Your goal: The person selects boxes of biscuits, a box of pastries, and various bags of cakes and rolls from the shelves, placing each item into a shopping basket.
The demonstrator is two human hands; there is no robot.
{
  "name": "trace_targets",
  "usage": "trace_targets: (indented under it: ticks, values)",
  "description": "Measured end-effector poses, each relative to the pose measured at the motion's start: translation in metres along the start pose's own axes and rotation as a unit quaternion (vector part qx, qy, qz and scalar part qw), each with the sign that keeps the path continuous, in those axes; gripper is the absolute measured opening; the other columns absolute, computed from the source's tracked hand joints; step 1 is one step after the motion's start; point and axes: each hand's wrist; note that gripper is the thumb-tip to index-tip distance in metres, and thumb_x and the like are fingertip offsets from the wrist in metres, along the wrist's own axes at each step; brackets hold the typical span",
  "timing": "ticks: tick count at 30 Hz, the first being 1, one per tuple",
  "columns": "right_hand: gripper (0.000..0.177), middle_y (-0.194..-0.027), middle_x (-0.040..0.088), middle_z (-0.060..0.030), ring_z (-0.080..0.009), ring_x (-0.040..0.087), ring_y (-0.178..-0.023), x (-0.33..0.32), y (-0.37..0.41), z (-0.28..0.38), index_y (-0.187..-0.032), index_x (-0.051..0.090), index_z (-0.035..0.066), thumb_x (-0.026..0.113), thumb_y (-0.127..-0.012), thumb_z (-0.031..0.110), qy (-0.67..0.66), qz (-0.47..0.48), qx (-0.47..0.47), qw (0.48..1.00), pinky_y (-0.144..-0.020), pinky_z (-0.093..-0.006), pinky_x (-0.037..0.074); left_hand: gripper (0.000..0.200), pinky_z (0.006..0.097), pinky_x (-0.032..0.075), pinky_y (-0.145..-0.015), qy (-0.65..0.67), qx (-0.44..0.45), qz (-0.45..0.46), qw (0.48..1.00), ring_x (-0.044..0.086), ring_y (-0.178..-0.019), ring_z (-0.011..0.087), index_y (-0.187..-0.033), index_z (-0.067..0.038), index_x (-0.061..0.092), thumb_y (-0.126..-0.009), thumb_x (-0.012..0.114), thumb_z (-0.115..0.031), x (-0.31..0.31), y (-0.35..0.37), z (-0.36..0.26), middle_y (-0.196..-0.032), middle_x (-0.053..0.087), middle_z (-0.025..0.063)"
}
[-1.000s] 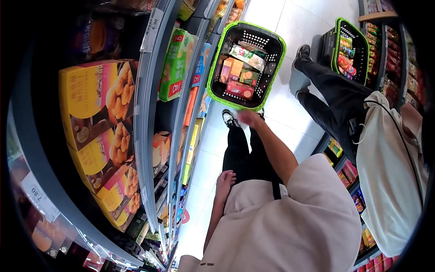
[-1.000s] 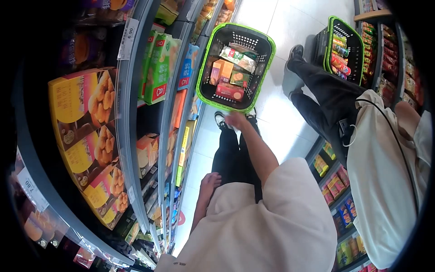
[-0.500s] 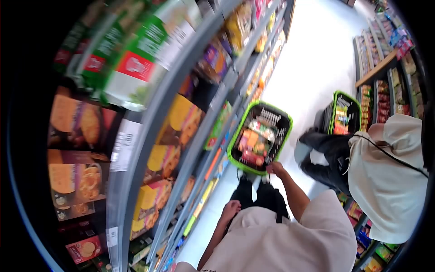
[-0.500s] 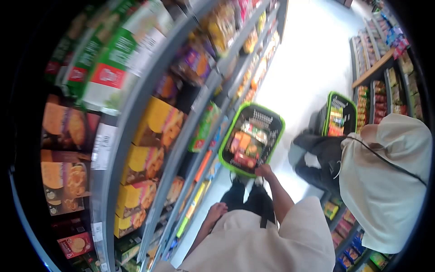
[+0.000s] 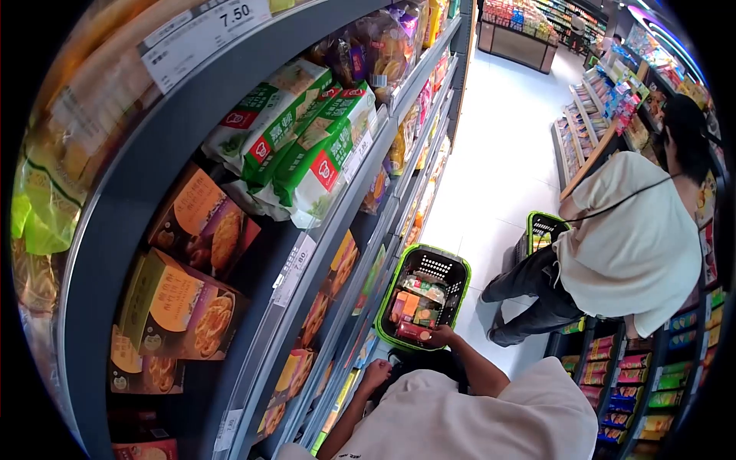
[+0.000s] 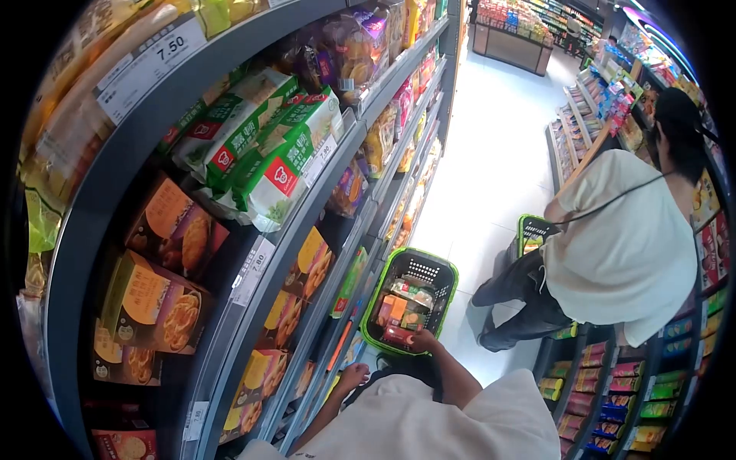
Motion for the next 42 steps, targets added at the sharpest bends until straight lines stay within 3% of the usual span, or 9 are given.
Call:
trace_targets:
  ticks: [9, 26, 27, 28, 31, 33, 38, 40, 42]
  values:
    - [0.034, -0.084, 0.07, -0.0087, -0.018, 0.066, -0.074, -0.071, 0.041, 0.052, -0.095, 0.071, 0.001, 0.076, -0.074, 0.027, -0.397, -0.106, 0.32, 0.854, -0.066, -0.0281, 0.052, 0.034, 0.0317, 0.052, -0.07, -0.053, 0.046, 0.005, 0.998, 0.067, -0.072, 0.0199, -0.104, 0.001, 0.061, -0.087, 0.058, -0.029, 0.007, -0.009, 0.014, -0.084, 0.068, 0.0119]
    - [0.021, -0.07, 0.066, -0.0108, -0.0214, 0.066, -0.068, -0.079, -0.02, -0.068, -0.073, 0.066, -0.002, 0.065, -0.076, 0.019, -0.514, 0.006, 0.181, 0.839, -0.062, -0.0381, 0.053, 0.033, 0.0384, 0.05, -0.082, -0.15, -0.023, -0.116, 0.982, 0.067, -0.089, 0.0312, -0.094, -0.002, 0.068, -0.081, 0.058, -0.03, 0.051, -0.042, -0.033, -0.093, 0.069, 0.0196]
    - [0.022, -0.066, 0.063, -0.0107, -0.0219, 0.065, -0.064, -0.05, -0.036, -0.11, -0.072, 0.064, -0.002, 0.063, -0.08, 0.018, -0.249, -0.022, -0.08, 0.965, -0.059, -0.0402, 0.053, 0.032, 0.0378, 0.051, -0.08, -0.142, -0.034, -0.097, 0.985, 0.068, -0.086, 0.0296, -0.092, -0.002, 0.069, -0.081, 0.058, -0.03, 0.057, -0.044, -0.04, -0.089, 0.07, 0.0177]
    - [0.019, -0.071, 0.065, -0.0129, -0.0247, 0.066, -0.063, -0.089, -0.021, -0.105, -0.079, 0.065, -0.003, 0.061, -0.082, 0.015, -0.387, 0.02, -0.076, 0.919, -0.057, -0.0418, 0.053, 0.031, 0.0372, 0.051, -0.077, -0.133, -0.039, -0.081, 0.987, 0.068, -0.083, 0.028, -0.091, -0.002, 0.069, -0.081, 0.059, -0.029, 0.061, -0.058, -0.047, -0.085, 0.07, 0.0158]
    - [0.026, -0.094, 0.07, -0.0101, -0.0207, 0.067, -0.087, -0.095, -0.039, -0.155, -0.094, 0.068, 0.005, 0.068, -0.075, 0.023, -0.15, 0.111, 0.031, 0.982, -0.081, -0.0304, 0.054, 0.031, 0.0355, 0.053, -0.073, -0.132, -0.017, -0.106, 0.985, 0.069, -0.077, 0.0244, -0.09, -0.002, 0.069, -0.081, 0.061, -0.03, 0.087, -0.09, -0.062, -0.08, 0.07, 0.0128]
    - [0.027, -0.094, 0.069, -0.0061, -0.0223, 0.066, -0.09, -0.14, -0.007, -0.157, -0.09, 0.069, 0.011, 0.069, -0.072, 0.03, -0.538, 0.122, 0.25, 0.796, -0.081, -0.0315, 0.053, 0.031, 0.0351, 0.053, -0.073, -0.115, -0.026, -0.116, 0.986, 0.068, -0.076, 0.023, -0.09, -0.002, 0.068, -0.081, 0.061, -0.031, 0.108, -0.095, -0.084, -0.081, 0.07, 0.0124]
    - [0.025, -0.088, 0.067, -0.0018, -0.0257, 0.064, -0.084, -0.109, -0.001, -0.246, -0.087, 0.068, 0.013, 0.067, -0.072, 0.033, -0.41, 0.107, 0.04, 0.905, -0.074, -0.0363, 0.052, 0.025, 0.0324, 0.052, -0.075, -0.043, -0.003, -0.164, 0.986, 0.068, -0.08, 0.0218, -0.085, -0.005, 0.068, -0.082, 0.057, -0.027, 0.13, -0.124, -0.099, -0.078, 0.07, 0.0089]
    - [0.028, -0.088, 0.067, -0.0027, -0.0261, 0.064, -0.087, -0.117, 0.003, -0.248, -0.088, 0.069, 0.013, 0.063, -0.075, 0.037, 0.056, 0.094, -0.074, 0.991, -0.076, -0.0365, 0.052, 0.024, 0.0315, 0.052, -0.074, -0.022, 0.006, -0.167, 0.986, 0.068, -0.078, 0.0196, -0.085, -0.005, 0.068, -0.083, 0.056, -0.026, 0.135, -0.131, -0.11, -0.077, 0.07, 0.0076]
    - [0.032, -0.093, 0.068, -0.0063, -0.0288, 0.064, -0.091, -0.124, 0.008, -0.245, -0.089, 0.07, 0.014, 0.06, -0.076, 0.042, 0.072, 0.101, -0.033, 0.992, -0.079, -0.0372, 0.052, 0.024, 0.0305, 0.051, -0.074, -0.022, 0.014, -0.161, 0.987, 0.068, -0.076, 0.0184, -0.085, -0.004, 0.068, -0.083, 0.056, -0.025, 0.138, -0.14, -0.119, -0.077, 0.07, 0.0075]
Point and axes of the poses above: each hand's wrist, its own y-axis away from the middle knuckle, its own x-axis out of the palm, z = x × y
